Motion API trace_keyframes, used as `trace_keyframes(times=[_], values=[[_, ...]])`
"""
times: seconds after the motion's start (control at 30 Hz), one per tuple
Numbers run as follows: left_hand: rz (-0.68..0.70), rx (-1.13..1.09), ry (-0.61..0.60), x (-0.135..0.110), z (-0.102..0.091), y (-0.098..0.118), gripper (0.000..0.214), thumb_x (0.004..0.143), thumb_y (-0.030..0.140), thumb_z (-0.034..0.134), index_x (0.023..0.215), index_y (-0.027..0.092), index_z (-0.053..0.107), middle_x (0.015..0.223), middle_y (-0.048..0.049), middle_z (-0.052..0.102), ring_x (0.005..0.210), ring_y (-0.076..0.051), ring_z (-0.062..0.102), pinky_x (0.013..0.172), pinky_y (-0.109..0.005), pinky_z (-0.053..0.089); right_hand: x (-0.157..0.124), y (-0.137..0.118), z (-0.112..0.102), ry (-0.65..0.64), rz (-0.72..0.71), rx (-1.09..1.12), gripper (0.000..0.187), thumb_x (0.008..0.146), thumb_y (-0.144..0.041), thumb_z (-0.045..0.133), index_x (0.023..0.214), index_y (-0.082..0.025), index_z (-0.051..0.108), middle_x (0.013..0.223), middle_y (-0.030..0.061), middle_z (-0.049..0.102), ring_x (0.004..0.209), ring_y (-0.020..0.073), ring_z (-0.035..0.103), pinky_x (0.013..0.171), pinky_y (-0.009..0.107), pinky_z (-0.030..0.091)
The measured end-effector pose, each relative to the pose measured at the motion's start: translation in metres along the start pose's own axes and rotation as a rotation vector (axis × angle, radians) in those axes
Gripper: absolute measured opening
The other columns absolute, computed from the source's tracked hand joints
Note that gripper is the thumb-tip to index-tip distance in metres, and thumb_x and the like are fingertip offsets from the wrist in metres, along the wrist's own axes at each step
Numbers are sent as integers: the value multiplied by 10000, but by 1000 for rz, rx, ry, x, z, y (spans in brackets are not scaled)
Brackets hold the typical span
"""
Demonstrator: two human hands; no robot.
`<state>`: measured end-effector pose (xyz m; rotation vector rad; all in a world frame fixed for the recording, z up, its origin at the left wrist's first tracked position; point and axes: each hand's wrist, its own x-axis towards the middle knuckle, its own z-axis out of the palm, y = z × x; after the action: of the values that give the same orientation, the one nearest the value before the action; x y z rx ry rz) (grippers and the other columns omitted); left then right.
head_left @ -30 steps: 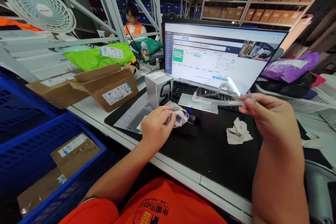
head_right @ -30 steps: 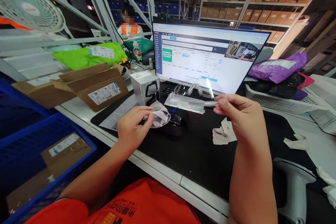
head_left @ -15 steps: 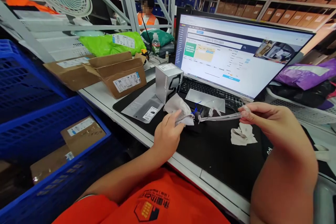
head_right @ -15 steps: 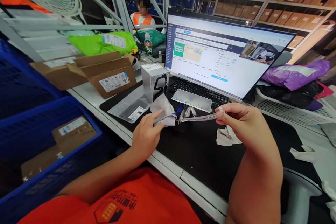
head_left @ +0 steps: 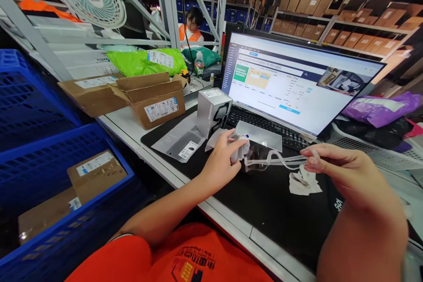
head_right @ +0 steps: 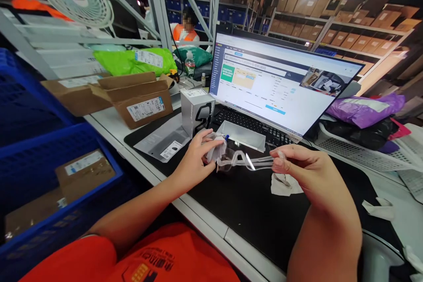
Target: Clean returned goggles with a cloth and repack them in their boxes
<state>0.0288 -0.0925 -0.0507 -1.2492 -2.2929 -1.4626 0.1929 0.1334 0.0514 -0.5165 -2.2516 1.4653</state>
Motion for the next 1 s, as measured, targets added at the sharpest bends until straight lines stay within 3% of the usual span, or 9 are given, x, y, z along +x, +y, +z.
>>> trace_keyframes(times=[0.1,0.23,0.37,0.5,0.6,0.73,0.87,1.0], values=[[7,-148,146,2,7,2,668,724,-35,587,1310,284,593,1526,-98,320,1311,-266,520,636,-192,615,4,2,12,146,-15,99,315,591,-434,927,822,-242,829,885,47,756,704,151,687,628,226,624],[-25,-215,315,5,12,4,698,706,-38,600,1325,276,521,1533,-107,293,1071,-164,643,593,-161,585,11,6,23,132,-57,61,289,599,-408,925,798,-223,826,874,54,757,721,165,703,631,237,640],[-28,-259,346,4,15,1,738,665,-61,597,1314,278,500,1544,-109,269,1056,-154,645,596,-156,569,19,15,28,134,-81,-13,258,651,-411,898,826,-235,826,866,48,766,718,164,712,630,236,636],[26,-318,345,1,18,-5,708,658,-45,611,1284,270,510,1561,-122,239,1106,-189,628,593,-173,574,23,21,34,234,-262,-146,129,741,-344,848,843,-270,819,911,32,775,806,180,731,671,252,636],[119,-416,393,0,19,-11,623,689,-15,623,1230,259,479,1533,-140,266,1233,-258,572,579,-178,571,22,18,38,132,-493,-313,71,821,-264,785,883,-281,815,943,18,778,846,171,735,734,256,629],[260,-498,470,-3,21,-22,543,748,10,604,1191,264,416,1497,-144,268,1255,-270,567,547,-167,549,17,14,41,-61,-734,-520,147,887,-166,706,957,-250,805,1011,22,778,854,149,744,786,231,621],[247,-439,452,-10,17,-29,497,775,39,604,1188,250,423,1476,-158,290,1155,-232,610,503,-160,517,14,15,49,-53,-794,-631,177,915,-126,660,992,-216,791,1064,38,771,904,156,750,840,235,619],[239,-249,425,3,-11,-23,293,846,80,578,1099,223,537,1265,-104,483,928,-149,617,540,-189,519,14,14,59,-3,-824,-679,201,933,-118,627,1019,-206,787,1084,52,770,917,168,752,842,248,628]])
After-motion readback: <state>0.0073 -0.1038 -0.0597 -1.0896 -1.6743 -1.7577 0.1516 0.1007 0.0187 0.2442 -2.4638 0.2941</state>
